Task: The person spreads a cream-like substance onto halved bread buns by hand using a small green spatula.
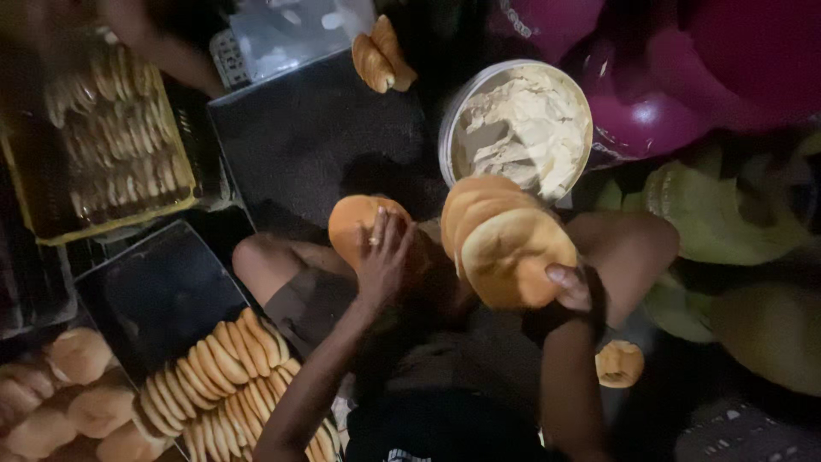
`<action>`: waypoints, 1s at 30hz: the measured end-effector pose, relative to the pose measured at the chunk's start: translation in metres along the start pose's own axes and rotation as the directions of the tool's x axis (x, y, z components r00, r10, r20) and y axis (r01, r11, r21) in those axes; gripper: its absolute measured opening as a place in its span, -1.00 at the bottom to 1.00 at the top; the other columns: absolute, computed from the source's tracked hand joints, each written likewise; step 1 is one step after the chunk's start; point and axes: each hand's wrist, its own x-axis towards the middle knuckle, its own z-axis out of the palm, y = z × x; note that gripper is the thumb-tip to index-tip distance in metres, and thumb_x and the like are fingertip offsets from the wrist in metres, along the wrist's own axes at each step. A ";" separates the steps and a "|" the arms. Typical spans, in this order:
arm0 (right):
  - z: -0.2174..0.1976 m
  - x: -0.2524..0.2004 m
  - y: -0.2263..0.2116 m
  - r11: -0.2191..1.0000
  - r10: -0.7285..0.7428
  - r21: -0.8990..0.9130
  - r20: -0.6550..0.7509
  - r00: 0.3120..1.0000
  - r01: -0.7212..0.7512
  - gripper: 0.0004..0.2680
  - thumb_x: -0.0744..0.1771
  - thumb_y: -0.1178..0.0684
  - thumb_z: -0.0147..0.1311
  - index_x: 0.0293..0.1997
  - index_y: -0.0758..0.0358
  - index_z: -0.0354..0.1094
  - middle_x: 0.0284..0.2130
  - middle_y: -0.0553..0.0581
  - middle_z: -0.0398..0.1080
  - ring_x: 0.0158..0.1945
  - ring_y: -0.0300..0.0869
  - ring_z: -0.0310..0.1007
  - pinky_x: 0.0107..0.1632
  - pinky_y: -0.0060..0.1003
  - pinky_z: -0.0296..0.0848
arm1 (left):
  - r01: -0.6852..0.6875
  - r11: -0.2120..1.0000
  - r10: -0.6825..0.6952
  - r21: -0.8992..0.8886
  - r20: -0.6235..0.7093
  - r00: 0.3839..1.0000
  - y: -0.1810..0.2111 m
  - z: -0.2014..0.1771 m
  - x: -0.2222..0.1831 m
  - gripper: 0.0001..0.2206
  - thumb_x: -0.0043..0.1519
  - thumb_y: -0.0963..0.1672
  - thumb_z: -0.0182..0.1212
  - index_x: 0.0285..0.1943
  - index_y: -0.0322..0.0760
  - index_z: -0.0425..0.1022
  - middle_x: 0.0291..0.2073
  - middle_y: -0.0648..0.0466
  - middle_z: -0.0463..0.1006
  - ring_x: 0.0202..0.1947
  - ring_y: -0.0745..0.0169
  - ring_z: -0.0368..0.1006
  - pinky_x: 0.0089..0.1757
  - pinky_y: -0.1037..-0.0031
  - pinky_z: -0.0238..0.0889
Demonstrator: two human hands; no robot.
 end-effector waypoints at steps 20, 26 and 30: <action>0.147 0.089 0.033 -0.300 -0.018 -0.936 0.197 0.980 0.182 -0.16 0.21 -0.22 0.34 0.52 0.39 -0.22 0.33 0.58 0.04 0.32 0.35 0.17 0.22 0.19 0.31 | 0.003 0.916 -0.015 -0.401 -0.028 0.999 -0.012 -0.017 -0.032 -0.33 0.15 0.07 0.38 0.41 -0.25 0.33 0.51 -0.20 0.09 0.58 -0.16 -0.18 0.38 -0.26 -0.38; 0.159 0.063 -0.003 0.014 -0.201 -0.960 0.271 0.941 0.279 -0.40 0.32 -0.11 0.28 0.44 0.43 0.05 0.24 0.51 0.17 0.33 0.32 0.22 0.37 0.16 0.23 | 0.483 0.557 -0.694 -0.676 -0.058 0.718 -0.081 -0.036 -0.139 -0.47 0.29 0.00 0.25 0.39 -0.30 0.33 0.38 -0.27 0.36 0.48 -0.28 0.22 0.41 0.02 0.11; 0.146 0.049 0.010 -0.031 -0.244 -0.959 0.281 0.928 0.282 -0.42 0.37 -0.12 0.30 0.46 0.43 0.08 0.26 0.51 0.15 0.33 0.26 0.24 0.41 0.06 0.34 | 0.857 0.447 -0.860 -0.258 -0.387 0.332 -0.180 -0.011 -0.269 -0.27 0.32 -0.01 0.28 0.49 -0.68 0.09 0.42 -0.56 0.17 0.48 -0.56 0.02 0.40 -0.05 -0.13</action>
